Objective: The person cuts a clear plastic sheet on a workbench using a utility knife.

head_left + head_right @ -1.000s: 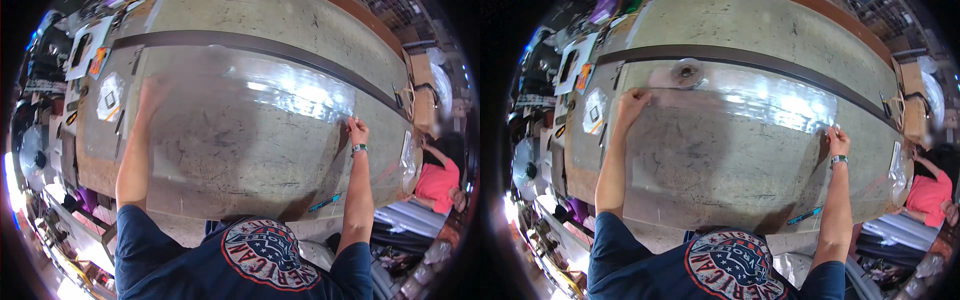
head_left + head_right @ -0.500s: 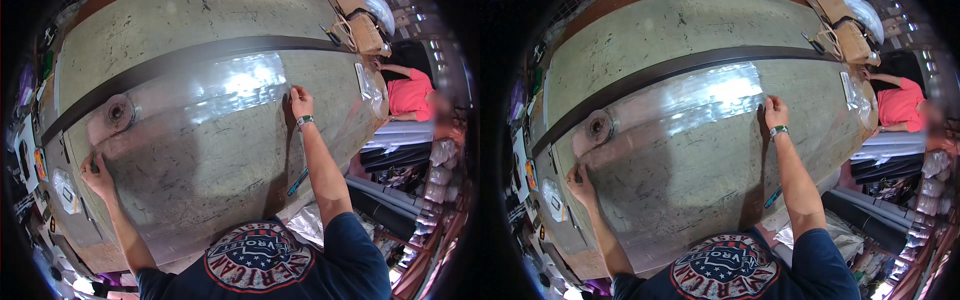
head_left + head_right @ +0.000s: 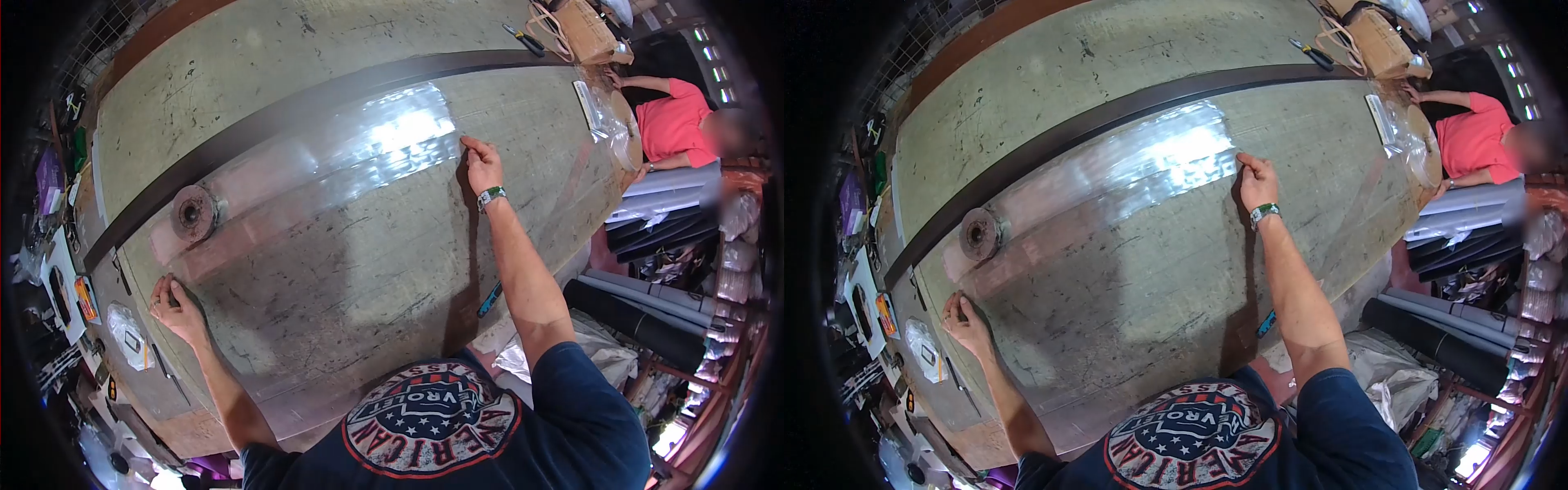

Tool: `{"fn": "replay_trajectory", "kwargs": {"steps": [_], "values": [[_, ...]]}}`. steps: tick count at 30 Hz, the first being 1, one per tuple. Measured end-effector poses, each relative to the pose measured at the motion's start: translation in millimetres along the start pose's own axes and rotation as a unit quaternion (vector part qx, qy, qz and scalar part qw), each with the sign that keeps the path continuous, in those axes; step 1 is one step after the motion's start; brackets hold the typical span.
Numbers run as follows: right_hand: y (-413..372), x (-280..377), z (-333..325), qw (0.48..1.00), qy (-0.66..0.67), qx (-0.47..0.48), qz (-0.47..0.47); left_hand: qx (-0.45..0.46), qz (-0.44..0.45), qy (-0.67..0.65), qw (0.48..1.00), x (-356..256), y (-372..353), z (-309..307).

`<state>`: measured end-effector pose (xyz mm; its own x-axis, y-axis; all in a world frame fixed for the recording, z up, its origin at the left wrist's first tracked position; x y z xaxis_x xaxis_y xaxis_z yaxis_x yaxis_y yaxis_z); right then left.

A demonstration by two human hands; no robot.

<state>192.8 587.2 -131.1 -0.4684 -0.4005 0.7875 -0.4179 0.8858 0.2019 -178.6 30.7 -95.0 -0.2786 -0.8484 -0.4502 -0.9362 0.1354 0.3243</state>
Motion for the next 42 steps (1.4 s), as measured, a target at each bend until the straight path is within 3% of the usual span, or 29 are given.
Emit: {"fn": "replay_trajectory", "kwargs": {"steps": [3,6,8,10,12,15,16,18,20,21,22,24,28,29,33,37,40,42], "values": [[2,-6,4,0.999,0.017,-0.027,0.004,-0.003,0.002,0.000,1.000,1,0,2],[3,-2,1,1.000,0.011,0.003,0.003,0.016,-0.008,-0.036,0.999,9,0,5],[12,0,-8,0.989,0.086,0.082,0.090,0.019,-0.008,-0.062,0.998,18,4,5],[16,2,-26,0.960,0.205,0.097,0.166,0.036,-0.075,-0.192,0.978,40,11,13],[2,24,-70,0.982,0.112,0.119,0.099,0.007,-0.051,-0.251,0.967,32,-5,0],[-18,24,-124,0.988,0.016,0.130,-0.082,-0.032,-0.042,-0.179,0.982,0,-51,-28],[-28,25,-147,0.979,-0.027,0.143,-0.140,-0.019,-0.019,-0.145,0.989,-21,-73,-37],[-71,46,-184,0.967,-0.083,0.211,-0.117,0.002,0.023,-0.077,0.997,-70,-133,-48],[-109,49,-208,0.904,-0.154,0.281,-0.282,0.093,0.153,-0.093,0.979,-107,-194,-42],[-125,47,-211,0.895,-0.155,0.300,-0.290,0.184,0.098,-0.169,0.963,-145,-230,-43],[-142,44,-215,0.886,-0.155,0.322,-0.295,0.200,0.187,-0.158,0.949,-185,-259,-47],[-163,37,-215,0.862,-0.150,0.370,-0.313,0.331,0.202,-0.228,0.893,-250,-318,-41],[-188,27,-212,0.826,-0.149,0.406,-0.362,0.316,0.266,-0.188,0.891,-313,-380,-18],[-191,15,-209,0.841,-0.132,0.382,-0.359,0.308,0.280,-0.167,0.894,-319,-390,-14],[-177,2,-204,0.833,-0.066,0.375,-0.401,0.279,0.251,-0.149,0.915,-329,-399,-14],[-156,-7,-203,0.799,-0.053,0.461,-0.381,0.284,0.216,-0.151,0.922,-333,-402,-14],[-124,-3,-214,0.808,0.003,0.464,-0.364,0.284,0.187,-0.165,0.926,-332,-407,-15],[-94,9,-221,0.844,0.050,0.440,-0.303,0.269,0.164,-0.193,0.929,-329,-412,-25]]}}
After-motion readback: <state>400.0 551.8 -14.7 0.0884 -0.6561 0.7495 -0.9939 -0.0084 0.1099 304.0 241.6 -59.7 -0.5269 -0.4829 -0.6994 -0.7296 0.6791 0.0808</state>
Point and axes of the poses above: each hand's wrist, its own y-axis towards the middle knuckle, its own z-axis out of the palm, x = y × z, the point moved 1 cm from there along y, towards the middle knuckle, and after that the axes turned 8 degrees about -z, right-handed, at the moved point
